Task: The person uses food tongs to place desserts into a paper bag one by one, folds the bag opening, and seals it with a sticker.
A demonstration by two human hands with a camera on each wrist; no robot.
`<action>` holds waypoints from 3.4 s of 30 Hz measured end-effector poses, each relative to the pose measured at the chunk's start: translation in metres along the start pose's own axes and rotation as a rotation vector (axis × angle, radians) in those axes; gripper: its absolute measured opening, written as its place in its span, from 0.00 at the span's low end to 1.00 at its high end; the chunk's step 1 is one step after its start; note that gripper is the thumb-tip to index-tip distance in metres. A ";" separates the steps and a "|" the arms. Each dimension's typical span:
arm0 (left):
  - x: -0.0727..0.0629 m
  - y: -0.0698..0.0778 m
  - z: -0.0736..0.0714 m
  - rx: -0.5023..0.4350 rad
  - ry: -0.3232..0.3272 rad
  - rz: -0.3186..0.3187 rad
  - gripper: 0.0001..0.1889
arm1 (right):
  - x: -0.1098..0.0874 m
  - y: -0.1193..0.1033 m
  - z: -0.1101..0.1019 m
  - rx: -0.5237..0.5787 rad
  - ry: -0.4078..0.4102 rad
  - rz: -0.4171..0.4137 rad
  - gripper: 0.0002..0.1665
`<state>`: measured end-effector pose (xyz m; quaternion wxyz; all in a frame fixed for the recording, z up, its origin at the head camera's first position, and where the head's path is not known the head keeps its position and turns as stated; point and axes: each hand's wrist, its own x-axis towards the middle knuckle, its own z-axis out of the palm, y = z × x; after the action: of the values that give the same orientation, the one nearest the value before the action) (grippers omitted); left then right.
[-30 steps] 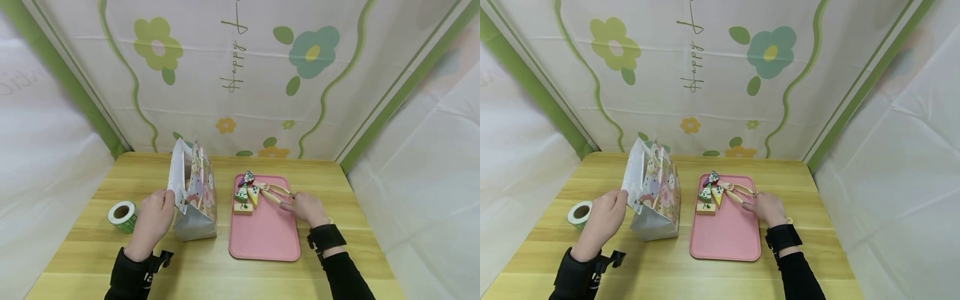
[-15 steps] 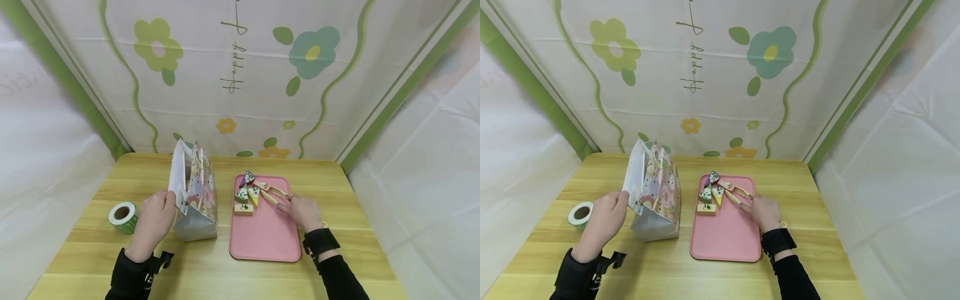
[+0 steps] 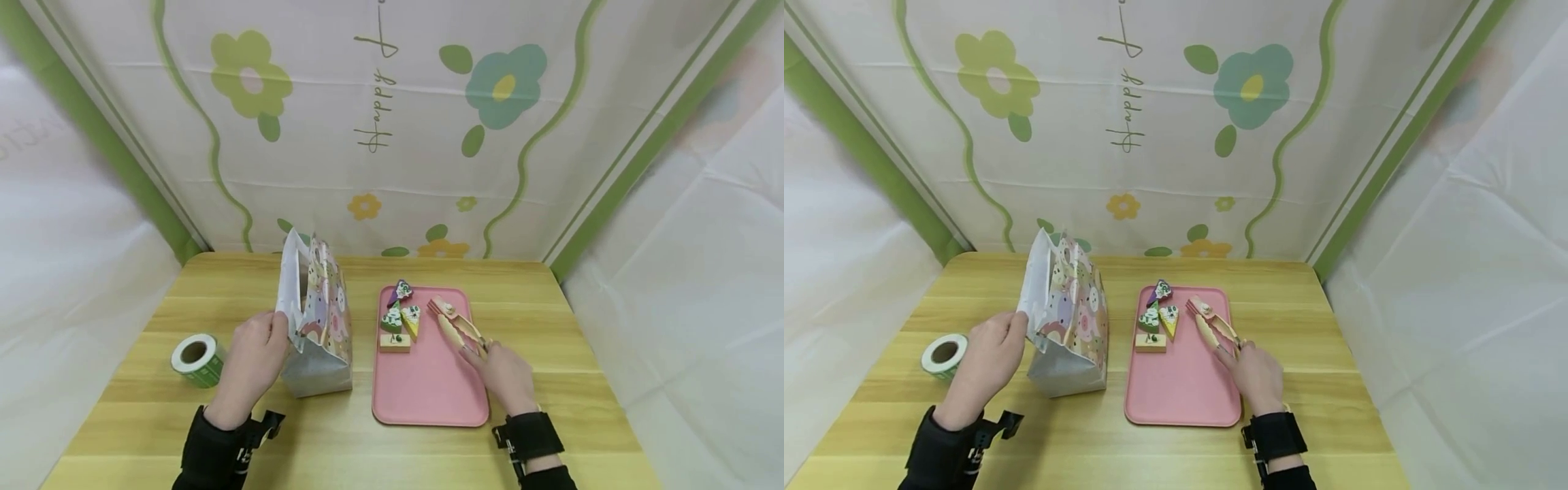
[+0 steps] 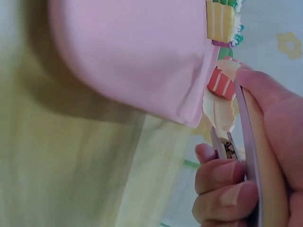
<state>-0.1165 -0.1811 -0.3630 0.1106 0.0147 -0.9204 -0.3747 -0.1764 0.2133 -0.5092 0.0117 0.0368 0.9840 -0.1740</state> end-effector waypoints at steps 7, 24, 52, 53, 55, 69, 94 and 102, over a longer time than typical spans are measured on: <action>0.000 0.000 0.002 0.003 0.015 0.003 0.25 | -0.012 0.007 0.001 0.038 0.004 0.045 0.35; -0.001 -0.001 0.002 0.004 0.020 0.005 0.25 | -0.018 0.000 -0.001 0.071 0.018 0.069 0.39; -0.002 0.000 0.003 0.013 0.032 0.026 0.25 | -0.025 -0.027 -0.019 0.141 0.078 0.051 0.41; -0.002 0.000 0.003 0.011 0.031 0.025 0.25 | -0.025 -0.027 -0.019 0.143 0.086 0.047 0.41; -0.002 0.001 0.003 0.011 0.030 0.028 0.25 | -0.026 -0.029 -0.021 0.144 0.097 0.043 0.42; -0.002 0.000 0.002 0.016 0.034 0.035 0.25 | -0.030 -0.043 -0.036 0.143 0.131 0.012 0.41; -0.002 -0.002 -0.002 0.036 0.056 0.019 0.25 | -0.035 -0.101 -0.053 0.182 0.150 -0.134 0.42; -0.003 -0.003 -0.003 0.032 0.099 0.035 0.25 | -0.037 -0.123 -0.060 0.164 0.167 -0.207 0.45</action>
<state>-0.1129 -0.1851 -0.3641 0.1620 0.0189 -0.9198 -0.3568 -0.1494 0.1163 -0.4101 -0.0911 -0.0498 0.9626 -0.2502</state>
